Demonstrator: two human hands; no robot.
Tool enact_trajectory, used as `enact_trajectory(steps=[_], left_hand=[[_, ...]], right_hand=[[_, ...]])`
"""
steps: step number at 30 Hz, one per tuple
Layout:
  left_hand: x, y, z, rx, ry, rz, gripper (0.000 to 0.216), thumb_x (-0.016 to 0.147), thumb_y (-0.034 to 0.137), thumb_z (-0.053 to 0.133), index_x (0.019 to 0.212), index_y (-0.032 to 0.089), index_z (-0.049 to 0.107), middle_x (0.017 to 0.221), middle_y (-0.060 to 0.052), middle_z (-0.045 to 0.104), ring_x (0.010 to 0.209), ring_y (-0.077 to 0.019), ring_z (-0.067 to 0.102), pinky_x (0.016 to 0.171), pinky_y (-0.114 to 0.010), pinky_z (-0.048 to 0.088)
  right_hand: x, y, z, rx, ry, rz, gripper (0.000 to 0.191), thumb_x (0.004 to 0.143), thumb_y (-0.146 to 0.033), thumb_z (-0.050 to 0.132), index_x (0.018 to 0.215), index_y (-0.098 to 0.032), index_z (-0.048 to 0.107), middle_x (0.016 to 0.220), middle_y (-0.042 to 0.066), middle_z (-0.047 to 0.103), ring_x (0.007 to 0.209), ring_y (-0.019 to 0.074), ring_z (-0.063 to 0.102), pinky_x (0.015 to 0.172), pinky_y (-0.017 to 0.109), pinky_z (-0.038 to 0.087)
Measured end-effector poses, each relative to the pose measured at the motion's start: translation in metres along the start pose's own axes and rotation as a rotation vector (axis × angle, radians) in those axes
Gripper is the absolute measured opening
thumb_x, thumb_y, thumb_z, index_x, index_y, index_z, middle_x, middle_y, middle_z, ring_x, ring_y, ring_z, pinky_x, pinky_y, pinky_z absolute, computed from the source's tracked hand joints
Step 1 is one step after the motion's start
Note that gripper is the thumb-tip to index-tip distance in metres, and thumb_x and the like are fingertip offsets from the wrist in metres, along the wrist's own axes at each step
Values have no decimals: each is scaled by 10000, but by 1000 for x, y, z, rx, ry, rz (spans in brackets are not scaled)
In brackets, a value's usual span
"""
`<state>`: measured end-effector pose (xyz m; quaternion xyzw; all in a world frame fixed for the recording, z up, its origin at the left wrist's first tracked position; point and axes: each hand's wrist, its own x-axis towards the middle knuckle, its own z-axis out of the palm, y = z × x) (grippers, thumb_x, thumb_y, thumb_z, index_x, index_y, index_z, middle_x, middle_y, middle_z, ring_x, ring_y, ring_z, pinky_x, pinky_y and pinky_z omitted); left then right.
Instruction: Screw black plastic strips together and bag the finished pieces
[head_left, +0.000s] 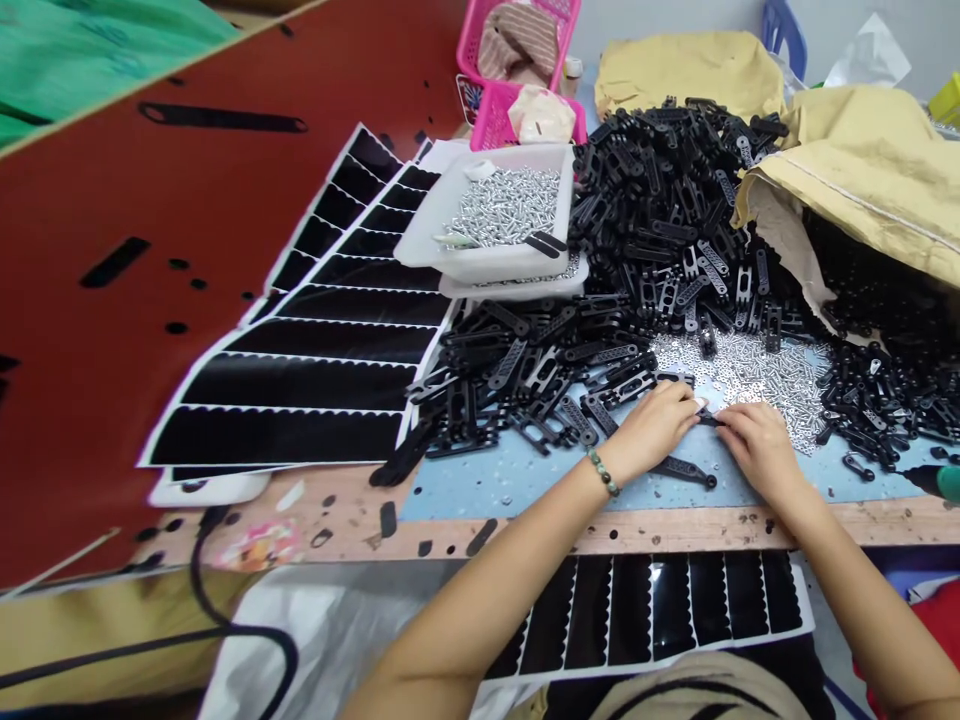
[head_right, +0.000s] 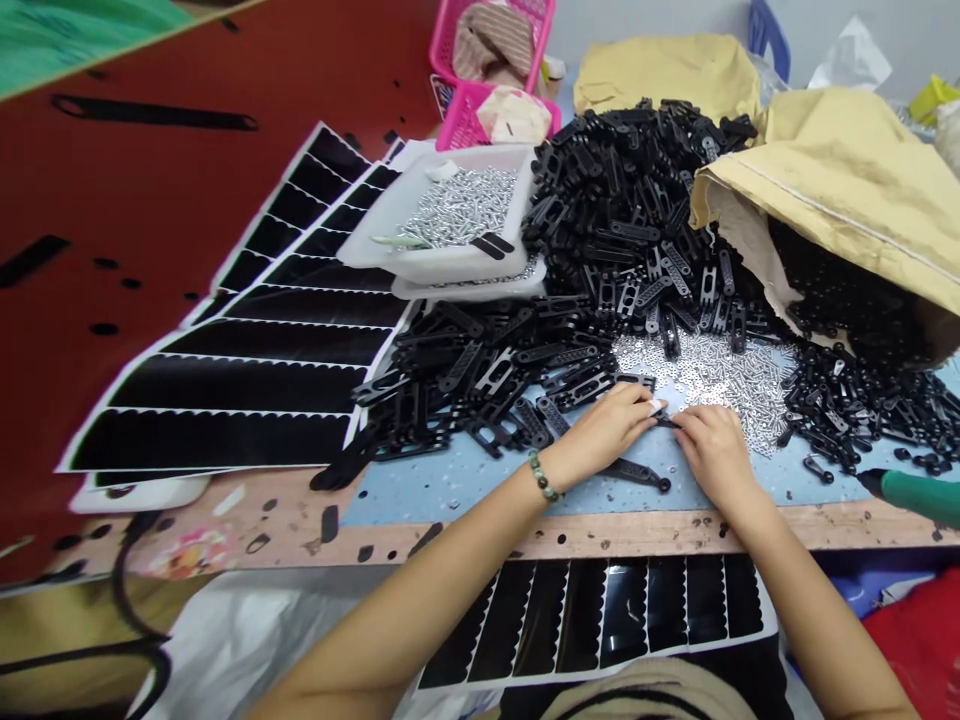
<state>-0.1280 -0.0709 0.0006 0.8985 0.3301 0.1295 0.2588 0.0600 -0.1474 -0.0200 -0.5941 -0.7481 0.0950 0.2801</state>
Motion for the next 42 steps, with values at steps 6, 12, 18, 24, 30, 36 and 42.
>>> enact_trajectory(steps=[6, 12, 18, 24, 30, 36, 42], left_hand=[[-8, -2, -3, -67, -31, 58, 264, 969, 210, 364, 1001, 182, 625, 1011, -69, 549, 955, -207, 487, 870, -366, 444], [-4, -6, -5, -64, -5, -29, 221, 952, 200, 424, 960, 157, 640, 963, -72, 592, 943, -207, 529, 880, -369, 446], [-16, -3, -12, -100, -107, 15, 170, 924, 197, 482, 962, 189, 648, 945, -49, 638, 933, -199, 574, 881, -369, 457], [-35, 1, -16, -199, 4, -95, 190, 911, 249, 511, 1059, 200, 619, 1004, -62, 636, 989, -222, 577, 934, -410, 451], [-12, -3, -13, -664, 227, -296, 371, 909, 381, 476, 1238, 209, 488, 1188, -81, 550, 1137, -204, 530, 979, -373, 441], [17, 5, -17, -993, 286, -352, 297, 891, 378, 433, 1117, 189, 470, 851, -3, 588, 769, -132, 595, 764, -288, 490], [20, -2, -18, -844, 71, -453, 252, 823, 447, 482, 807, 202, 428, 593, 58, 468, 548, -118, 470, 555, -251, 404]], right_hand=[[0, 1, 10, -12, -15, -76, 208, 931, -237, 488, 1005, -222, 682, 935, 83, 648, 876, 232, 576, 784, 403, 458], [5, 4, 6, -44, -77, -38, 178, 917, -237, 521, 1018, -207, 664, 991, 89, 654, 933, 249, 566, 811, 418, 442], [35, -4, 7, 59, -127, -18, 170, 926, -270, 501, 1007, -205, 636, 919, 73, 653, 884, 234, 568, 798, 384, 460], [76, -11, 21, -1, -146, -21, 260, 871, -158, 526, 1104, -200, 632, 1024, 115, 652, 983, 270, 561, 856, 420, 454], [51, -9, 12, 609, -108, 190, 263, 887, -326, 540, 1098, -197, 628, 1042, 64, 686, 883, 193, 643, 771, 337, 514], [54, 36, -31, 105, 168, 317, 277, 941, -316, 417, 945, -169, 652, 941, 104, 689, 881, 229, 622, 805, 379, 473], [74, 97, -60, -535, 52, 479, 228, 819, -188, 562, 1028, -110, 608, 918, 184, 663, 883, 304, 607, 748, 387, 447]])
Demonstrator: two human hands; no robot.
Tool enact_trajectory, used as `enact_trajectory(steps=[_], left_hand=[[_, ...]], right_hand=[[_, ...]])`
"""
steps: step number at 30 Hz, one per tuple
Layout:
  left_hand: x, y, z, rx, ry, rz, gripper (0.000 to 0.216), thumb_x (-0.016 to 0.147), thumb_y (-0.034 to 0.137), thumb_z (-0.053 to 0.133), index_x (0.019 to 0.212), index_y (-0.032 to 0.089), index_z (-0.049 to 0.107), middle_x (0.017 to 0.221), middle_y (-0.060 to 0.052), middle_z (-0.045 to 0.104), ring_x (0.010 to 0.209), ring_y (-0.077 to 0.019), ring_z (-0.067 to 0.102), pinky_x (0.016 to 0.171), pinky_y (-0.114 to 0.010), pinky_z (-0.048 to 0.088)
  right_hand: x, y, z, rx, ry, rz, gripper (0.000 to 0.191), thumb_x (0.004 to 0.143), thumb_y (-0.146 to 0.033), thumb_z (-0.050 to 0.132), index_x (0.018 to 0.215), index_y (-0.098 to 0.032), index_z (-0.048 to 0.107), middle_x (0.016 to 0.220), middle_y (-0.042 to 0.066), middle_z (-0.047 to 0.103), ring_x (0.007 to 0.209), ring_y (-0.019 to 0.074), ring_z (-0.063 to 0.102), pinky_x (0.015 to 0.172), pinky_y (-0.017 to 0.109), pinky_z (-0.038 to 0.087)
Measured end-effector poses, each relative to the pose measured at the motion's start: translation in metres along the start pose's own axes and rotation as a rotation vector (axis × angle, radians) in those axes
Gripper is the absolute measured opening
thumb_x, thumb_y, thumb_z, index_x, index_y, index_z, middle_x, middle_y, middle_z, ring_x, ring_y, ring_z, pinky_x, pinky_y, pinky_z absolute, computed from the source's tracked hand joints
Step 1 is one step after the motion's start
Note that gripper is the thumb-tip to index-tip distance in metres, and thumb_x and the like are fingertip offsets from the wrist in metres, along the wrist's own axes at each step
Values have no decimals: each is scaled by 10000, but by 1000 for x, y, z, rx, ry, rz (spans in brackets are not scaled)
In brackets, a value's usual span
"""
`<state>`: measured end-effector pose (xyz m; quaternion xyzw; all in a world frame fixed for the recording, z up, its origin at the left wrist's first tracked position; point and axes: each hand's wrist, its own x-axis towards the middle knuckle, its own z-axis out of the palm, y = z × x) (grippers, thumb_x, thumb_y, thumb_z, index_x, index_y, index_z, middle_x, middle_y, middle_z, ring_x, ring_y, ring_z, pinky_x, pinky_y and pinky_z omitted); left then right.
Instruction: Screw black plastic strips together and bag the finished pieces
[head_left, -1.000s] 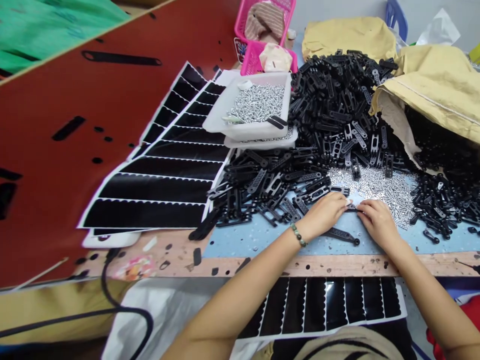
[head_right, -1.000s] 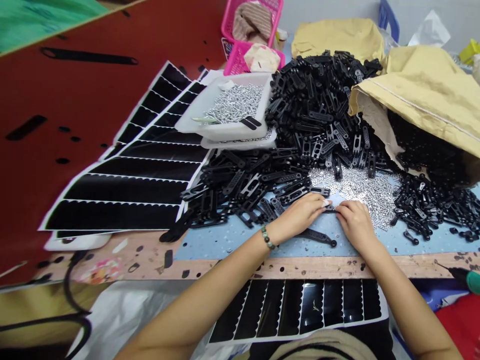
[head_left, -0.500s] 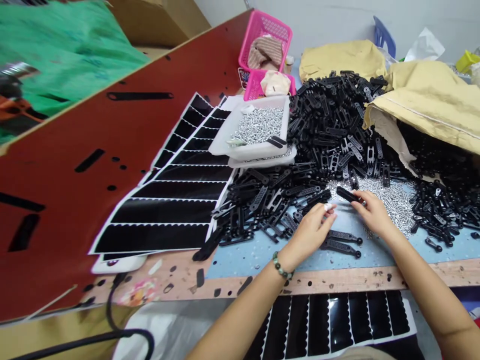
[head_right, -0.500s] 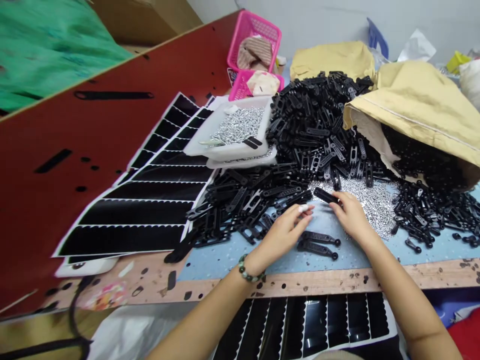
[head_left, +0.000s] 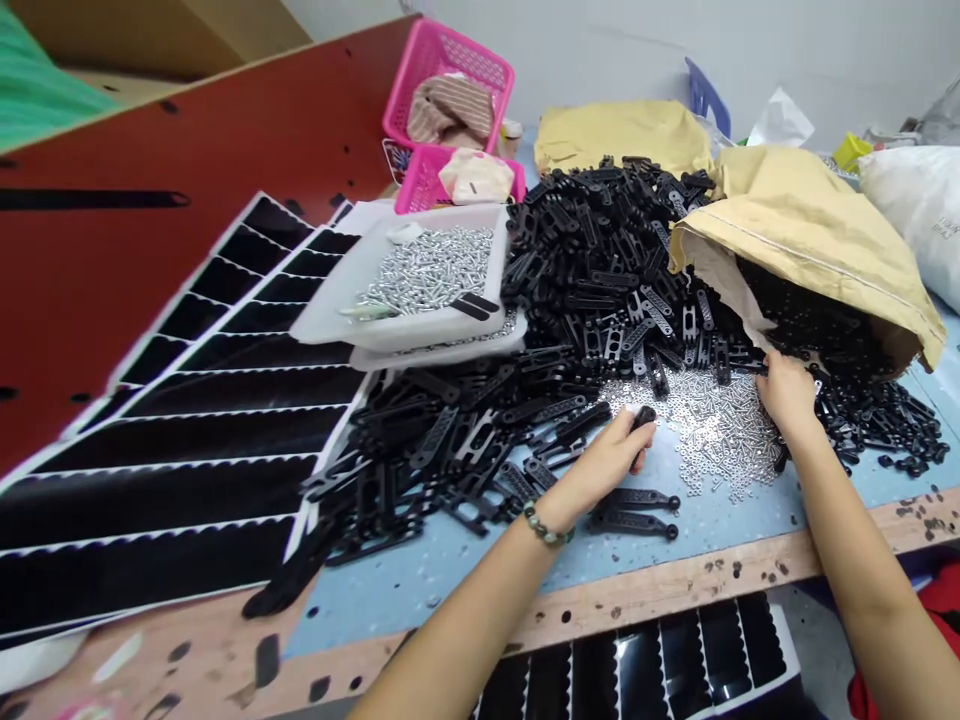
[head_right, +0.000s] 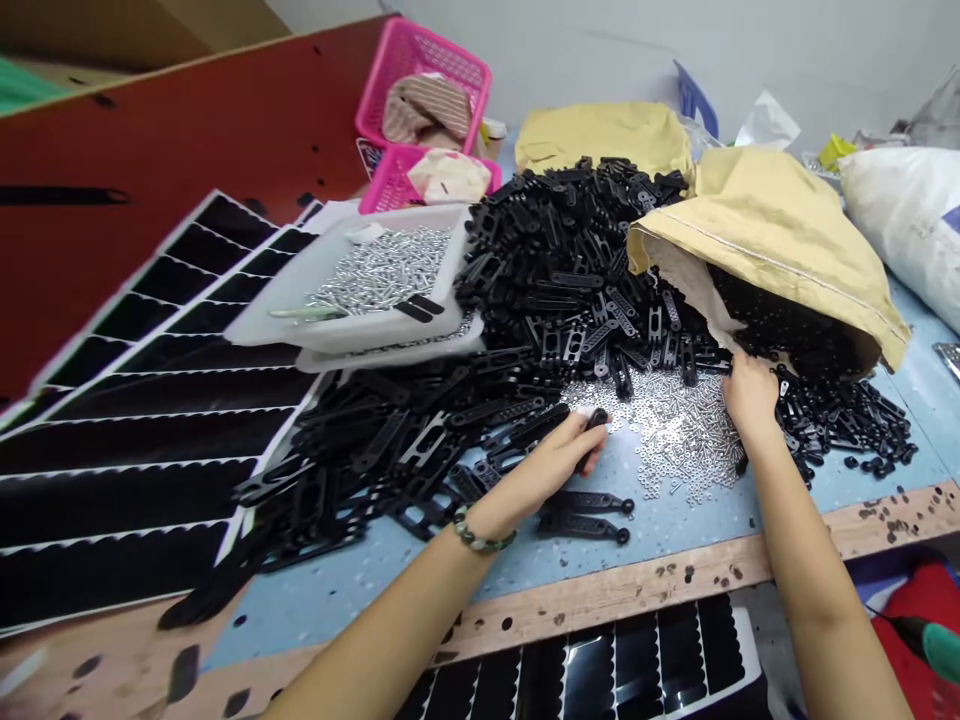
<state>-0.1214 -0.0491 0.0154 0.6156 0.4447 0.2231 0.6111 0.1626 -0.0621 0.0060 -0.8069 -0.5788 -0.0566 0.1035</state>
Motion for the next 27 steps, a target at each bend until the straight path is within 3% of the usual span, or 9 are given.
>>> enact_trajectory(steps=[3, 7, 11, 14, 18, 22, 25, 27], left_hand=[[4, -4, -2, 52, 13, -27, 288, 800, 483, 492, 789, 204, 421, 624, 43, 499, 584, -132, 506, 589, -268, 426], [9, -5, -6, 137, 32, -66, 285, 806, 476, 461, 869, 198, 457, 721, 2, 572, 642, -165, 563, 638, -298, 458], [10, -10, -12, 404, 76, -11, 260, 806, 438, 489, 920, 207, 459, 849, -51, 628, 814, -241, 613, 746, -350, 453], [9, -15, -20, 529, 103, -3, 238, 813, 387, 478, 960, 202, 452, 800, -48, 626, 808, -262, 613, 753, -366, 438], [7, -10, -23, 467, 114, 56, 299, 833, 420, 466, 1030, 194, 481, 850, -42, 625, 836, -248, 606, 758, -351, 449], [1, 3, -10, 287, 40, 115, 319, 876, 427, 434, 1084, 198, 510, 799, -12, 603, 715, -190, 593, 674, -315, 463], [-5, 11, 2, 211, 10, 188, 235, 867, 382, 493, 1008, 196, 524, 841, -12, 620, 685, -156, 597, 641, -284, 464], [-11, 15, 7, 266, 43, 273, 182, 876, 338, 499, 982, 194, 535, 878, -17, 631, 738, -157, 601, 692, -291, 469]], right_hand=[[10, 14, -4, 42, -18, 19, 226, 843, -193, 505, 1034, -148, 619, 898, 141, 672, 854, 277, 617, 749, 363, 447], [34, 34, -12, 131, 201, 122, 341, 874, -292, 497, 1157, -121, 579, 1042, 165, 642, 981, 296, 581, 848, 400, 448], [53, 32, -5, 209, 96, -10, 305, 839, -297, 557, 1082, -142, 654, 1126, 167, 609, 1020, 295, 568, 880, 407, 456], [50, 30, 4, 276, 133, -19, 254, 861, -234, 475, 950, -161, 701, 1073, 147, 614, 930, 262, 597, 846, 389, 479], [30, 36, -3, 413, 209, -78, 261, 853, -184, 436, 919, -162, 687, 982, 129, 626, 889, 243, 602, 840, 393, 491], [-10, 5, -23, 749, 247, -136, 156, 852, -275, 547, 943, -195, 645, 937, 83, 636, 829, 211, 611, 776, 378, 519], [-46, -41, -33, 1059, 20, -351, 101, 872, -264, 552, 876, -220, 642, 962, 69, 651, 933, 207, 622, 770, 346, 532], [-63, -67, -35, 1104, -62, -434, 79, 874, -250, 567, 864, -226, 641, 934, 58, 661, 915, 199, 627, 770, 345, 533]])
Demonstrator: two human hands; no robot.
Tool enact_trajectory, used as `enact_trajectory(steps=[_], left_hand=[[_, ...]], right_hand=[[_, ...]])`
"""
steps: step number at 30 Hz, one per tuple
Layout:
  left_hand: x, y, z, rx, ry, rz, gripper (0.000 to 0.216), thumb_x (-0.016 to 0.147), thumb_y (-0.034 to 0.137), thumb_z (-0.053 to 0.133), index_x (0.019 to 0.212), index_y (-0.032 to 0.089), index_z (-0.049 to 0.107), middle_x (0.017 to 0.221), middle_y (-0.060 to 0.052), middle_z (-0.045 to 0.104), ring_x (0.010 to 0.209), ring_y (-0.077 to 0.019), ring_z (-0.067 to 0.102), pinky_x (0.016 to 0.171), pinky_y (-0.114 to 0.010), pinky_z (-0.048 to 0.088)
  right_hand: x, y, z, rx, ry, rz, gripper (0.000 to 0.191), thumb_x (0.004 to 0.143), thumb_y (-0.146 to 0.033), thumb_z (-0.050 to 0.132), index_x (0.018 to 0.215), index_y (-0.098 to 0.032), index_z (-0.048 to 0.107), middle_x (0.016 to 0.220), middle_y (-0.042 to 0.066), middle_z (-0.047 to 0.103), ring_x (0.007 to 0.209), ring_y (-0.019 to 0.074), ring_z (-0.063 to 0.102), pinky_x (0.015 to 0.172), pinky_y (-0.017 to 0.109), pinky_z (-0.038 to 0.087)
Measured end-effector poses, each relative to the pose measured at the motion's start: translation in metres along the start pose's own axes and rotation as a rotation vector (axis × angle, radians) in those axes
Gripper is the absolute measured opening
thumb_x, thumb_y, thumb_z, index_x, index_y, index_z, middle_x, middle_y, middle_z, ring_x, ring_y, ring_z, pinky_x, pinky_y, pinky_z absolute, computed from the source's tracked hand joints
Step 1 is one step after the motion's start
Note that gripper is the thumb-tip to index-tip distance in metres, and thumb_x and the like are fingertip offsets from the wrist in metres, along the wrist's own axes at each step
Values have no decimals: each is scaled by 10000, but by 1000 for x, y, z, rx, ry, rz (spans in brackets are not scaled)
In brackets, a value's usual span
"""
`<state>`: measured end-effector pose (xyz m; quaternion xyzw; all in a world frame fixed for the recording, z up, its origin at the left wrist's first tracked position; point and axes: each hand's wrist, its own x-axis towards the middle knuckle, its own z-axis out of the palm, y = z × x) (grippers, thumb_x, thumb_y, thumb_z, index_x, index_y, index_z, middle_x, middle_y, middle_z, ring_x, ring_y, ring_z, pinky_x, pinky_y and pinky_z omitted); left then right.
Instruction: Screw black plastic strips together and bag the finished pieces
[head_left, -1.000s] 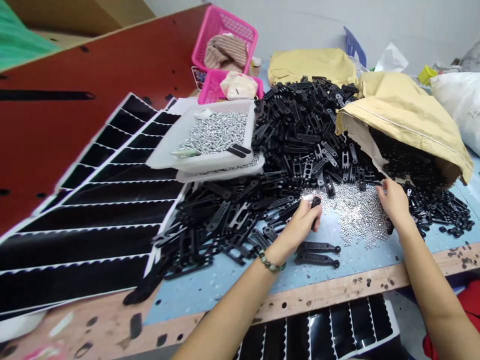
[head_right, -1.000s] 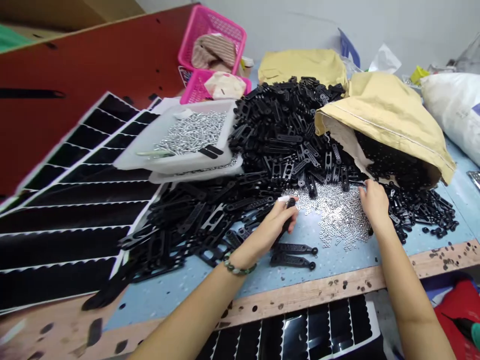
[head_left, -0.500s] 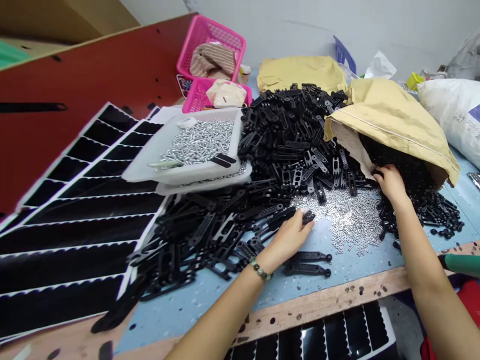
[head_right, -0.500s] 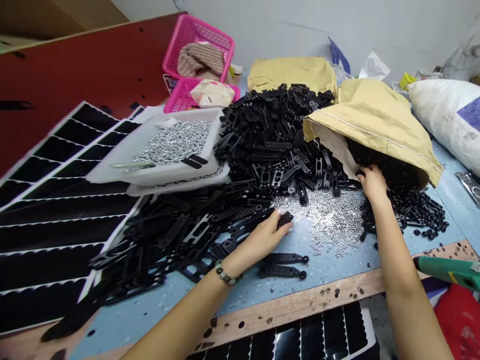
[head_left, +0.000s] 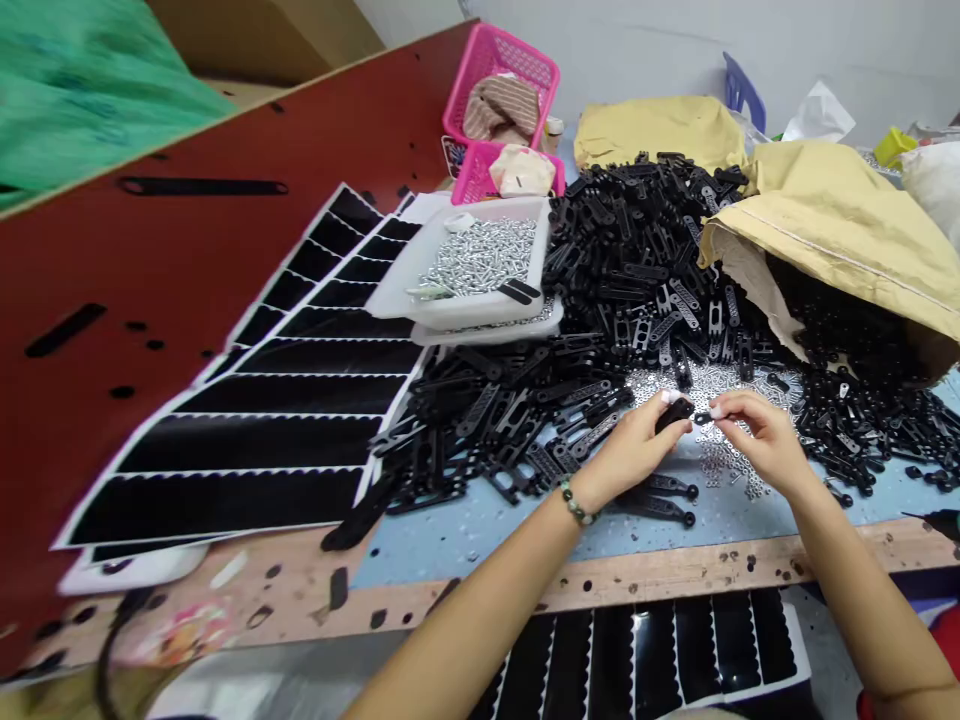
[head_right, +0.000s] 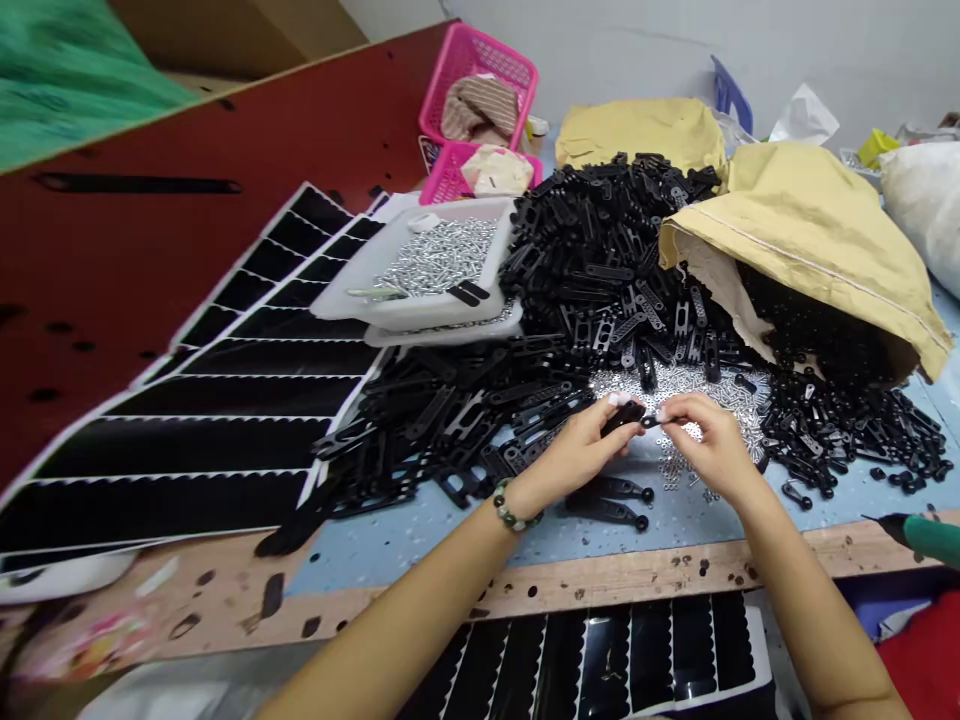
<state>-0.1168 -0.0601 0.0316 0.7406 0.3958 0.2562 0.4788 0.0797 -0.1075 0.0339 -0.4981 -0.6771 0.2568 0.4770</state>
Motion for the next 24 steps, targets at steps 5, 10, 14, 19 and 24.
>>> enact_trajectory(steps=[5, 10, 14, 19, 24], left_hand=[[-11, 10, -3, 209, 70, 167, 186, 898, 357, 524, 966, 186, 545, 856, -14, 621, 761, -166, 588, 727, -295, 460], [-12, 7, -5, 446, 25, 289, 208, 946, 346, 444, 884, 170, 536, 821, -42, 618, 749, -181, 592, 686, -291, 451], [-11, 3, -5, 553, -41, 332, 215, 940, 311, 441, 814, 169, 542, 725, -31, 598, 676, -175, 580, 639, -280, 435], [-7, -9, -7, 381, 102, 74, 163, 909, 313, 491, 817, 185, 532, 703, -1, 586, 661, -161, 567, 641, -271, 422], [0, -22, -4, 244, 81, 15, 144, 912, 279, 477, 815, 183, 523, 799, -8, 575, 755, -171, 556, 719, -295, 431]], right_hand=[[1, -13, 19, -98, 36, -88, 59, 879, -218, 579, 870, -229, 637, 876, 46, 670, 850, 189, 633, 767, 347, 526], [1, -12, 12, -92, -73, -102, 42, 879, -235, 590, 871, -230, 631, 868, 38, 670, 851, 187, 633, 765, 334, 522], [-10, -3, 15, -46, -47, 31, 111, 877, -293, 590, 965, -229, 613, 908, 42, 671, 809, 182, 634, 743, 333, 525], [-20, 21, 29, -452, -149, 123, 129, 870, -278, 586, 966, -207, 637, 969, 83, 624, 910, 242, 583, 818, 414, 479], [-21, 29, 44, -703, -238, 108, 114, 853, -307, 621, 800, -207, 625, 900, 79, 601, 909, 268, 532, 801, 432, 443]])
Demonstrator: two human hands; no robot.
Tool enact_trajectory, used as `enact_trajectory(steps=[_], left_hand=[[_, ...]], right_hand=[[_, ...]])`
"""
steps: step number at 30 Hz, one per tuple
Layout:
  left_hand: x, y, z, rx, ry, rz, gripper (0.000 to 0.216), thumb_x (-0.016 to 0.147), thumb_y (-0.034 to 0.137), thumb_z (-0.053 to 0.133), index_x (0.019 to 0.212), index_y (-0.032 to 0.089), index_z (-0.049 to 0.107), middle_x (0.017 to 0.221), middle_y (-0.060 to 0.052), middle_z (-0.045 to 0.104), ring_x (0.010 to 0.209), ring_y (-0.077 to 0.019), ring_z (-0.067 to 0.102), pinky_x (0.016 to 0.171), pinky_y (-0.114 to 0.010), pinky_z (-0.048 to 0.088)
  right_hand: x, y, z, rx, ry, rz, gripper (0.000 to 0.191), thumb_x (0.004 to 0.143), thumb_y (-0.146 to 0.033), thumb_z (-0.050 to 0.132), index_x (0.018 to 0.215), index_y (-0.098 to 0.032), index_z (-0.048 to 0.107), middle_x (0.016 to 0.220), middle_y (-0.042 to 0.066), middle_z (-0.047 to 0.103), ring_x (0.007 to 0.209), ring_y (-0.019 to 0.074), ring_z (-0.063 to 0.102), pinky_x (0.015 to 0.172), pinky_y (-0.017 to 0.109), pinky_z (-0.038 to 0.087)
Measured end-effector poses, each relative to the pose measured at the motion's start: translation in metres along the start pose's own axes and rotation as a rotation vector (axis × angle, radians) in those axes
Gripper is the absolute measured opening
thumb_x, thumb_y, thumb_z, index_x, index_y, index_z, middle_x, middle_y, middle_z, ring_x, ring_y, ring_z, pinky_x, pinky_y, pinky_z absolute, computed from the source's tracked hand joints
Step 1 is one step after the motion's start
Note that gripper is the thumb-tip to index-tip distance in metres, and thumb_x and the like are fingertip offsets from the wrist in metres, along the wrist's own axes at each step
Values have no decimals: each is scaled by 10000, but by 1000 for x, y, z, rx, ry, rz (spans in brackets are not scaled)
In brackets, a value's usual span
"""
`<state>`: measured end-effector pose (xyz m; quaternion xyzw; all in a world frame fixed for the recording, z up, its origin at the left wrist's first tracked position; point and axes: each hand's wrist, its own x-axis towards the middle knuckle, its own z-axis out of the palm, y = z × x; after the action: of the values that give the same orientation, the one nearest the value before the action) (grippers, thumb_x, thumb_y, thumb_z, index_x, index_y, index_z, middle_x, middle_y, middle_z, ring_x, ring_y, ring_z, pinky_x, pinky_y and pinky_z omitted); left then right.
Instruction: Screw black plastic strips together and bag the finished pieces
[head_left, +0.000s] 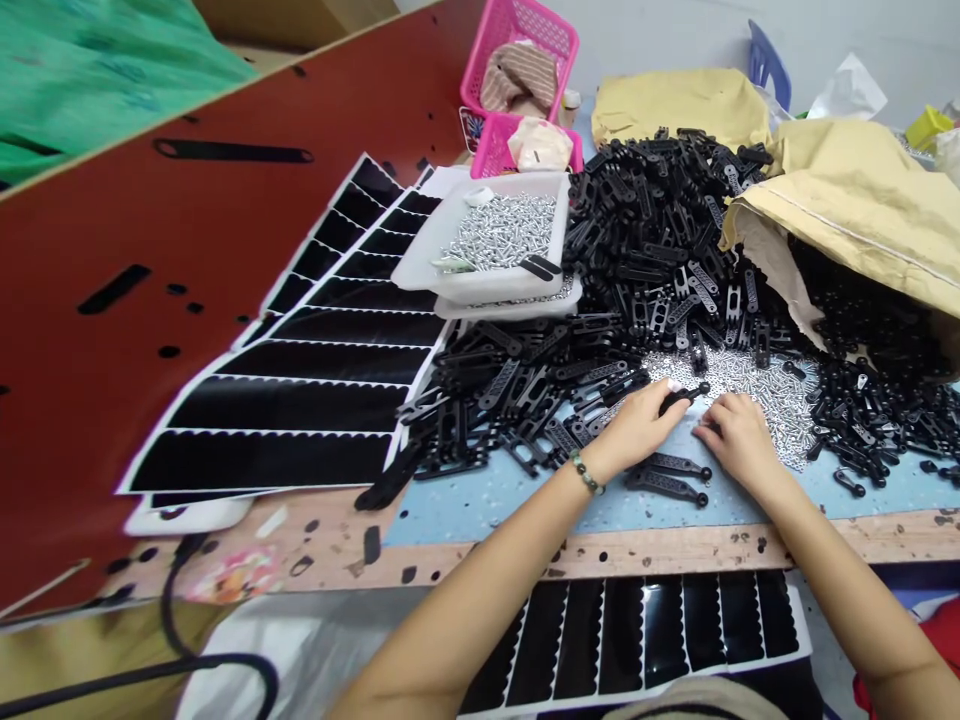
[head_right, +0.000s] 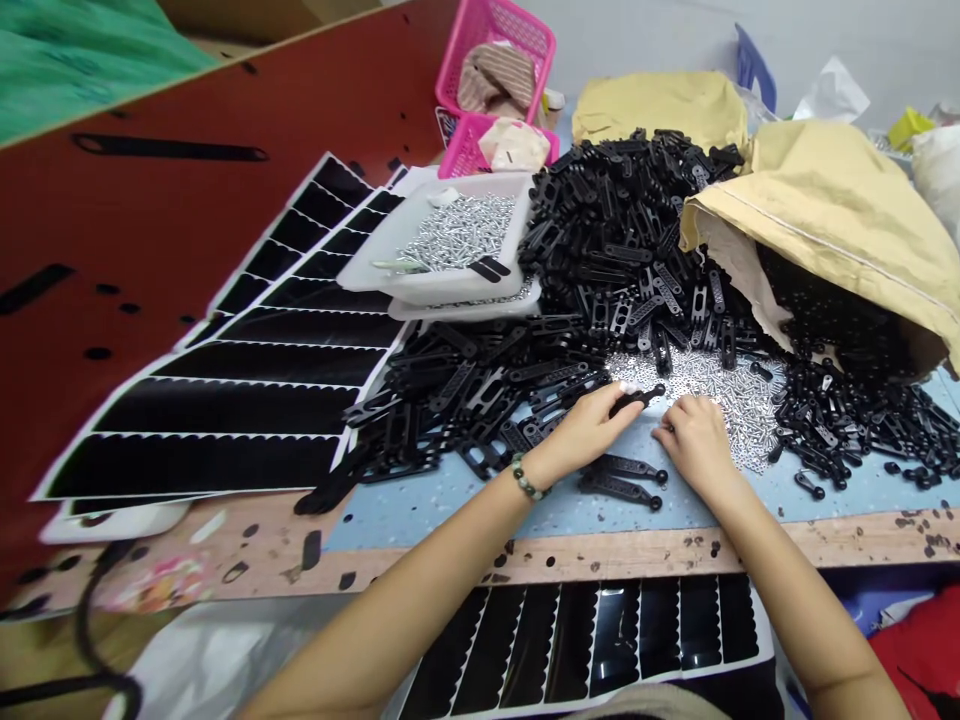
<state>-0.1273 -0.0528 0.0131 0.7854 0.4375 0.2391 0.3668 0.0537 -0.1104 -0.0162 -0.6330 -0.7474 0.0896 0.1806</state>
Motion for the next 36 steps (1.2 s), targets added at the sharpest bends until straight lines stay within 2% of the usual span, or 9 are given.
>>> enact_trajectory(steps=[4, 7, 10, 14, 18, 20, 25, 29, 36], left_hand=[[3, -5, 6, 4, -123, 148, 147, 915, 263, 494, 819, 175, 562, 910, -36, 551, 897, -192, 531, 834, -325, 429], [5, -7, 11, 44, -228, 221, 121, 903, 237, 530, 817, 172, 586, 948, -45, 546, 939, -197, 512, 879, -339, 417], [8, -7, 15, 73, -260, 240, 124, 904, 216, 532, 808, 169, 594, 944, -47, 539, 938, -196, 502, 884, -338, 416], [9, -6, 15, 101, -268, 238, 123, 912, 203, 523, 838, 166, 614, 919, -47, 540, 930, -197, 500, 879, -332, 416], [3, -6, 12, 145, -368, 280, 83, 894, 182, 553, 890, 162, 633, 933, -48, 563, 928, -200, 512, 880, -340, 411], [0, -7, 9, 133, -377, 272, 102, 899, 182, 545, 946, 162, 633, 936, -50, 562, 932, -200, 513, 877, -339, 413], [-2, -10, 7, 80, -307, 230, 162, 932, 212, 483, 984, 171, 631, 954, -58, 544, 973, -205, 495, 914, -347, 406], [-1, -9, 11, 102, -365, 261, 159, 921, 197, 488, 993, 179, 628, 974, -58, 548, 965, -202, 495, 908, -345, 402], [-3, -7, 4, 97, -410, 284, 246, 960, 214, 396, 988, 180, 637, 945, -58, 574, 917, -189, 511, 868, -324, 411]], right_hand=[[-13, 8, -4, 142, 149, 22, 204, 868, -378, 589, 975, -205, 586, 958, 93, 593, 893, 261, 541, 793, 426, 459], [-25, 15, -8, 242, 170, -20, 217, 906, -337, 526, 1085, -221, 567, 994, 91, 621, 912, 250, 568, 803, 414, 468], [-30, 17, -8, 235, 147, -68, 180, 922, -303, 507, 1066, -237, 594, 1005, 83, 648, 944, 252, 577, 840, 422, 459], [-28, 15, -6, 244, 181, -52, 154, 925, -295, 509, 1012, -220, 612, 959, 80, 656, 917, 241, 578, 823, 398, 461], [-30, 13, -7, 245, 99, -74, 154, 925, -303, 510, 877, -224, 633, 830, 55, 653, 824, 230, 574, 762, 388, 461], [-31, 12, -9, 285, 108, -66, 146, 923, -306, 511, 892, -221, 626, 847, 59, 653, 838, 229, 581, 767, 387, 470], [-33, 12, -11, 314, 147, -66, 153, 909, -310, 536, 1004, -221, 616, 953, 75, 664, 916, 235, 591, 819, 406, 479], [-36, 12, -6, 243, 75, -121, 147, 907, -286, 541, 992, -234, 648, 919, 64, 677, 881, 237, 595, 800, 421, 483], [-40, 6, -1, 226, 87, -127, 159, 916, -253, 521, 985, -229, 662, 912, 73, 664, 867, 235, 588, 774, 406, 499]])
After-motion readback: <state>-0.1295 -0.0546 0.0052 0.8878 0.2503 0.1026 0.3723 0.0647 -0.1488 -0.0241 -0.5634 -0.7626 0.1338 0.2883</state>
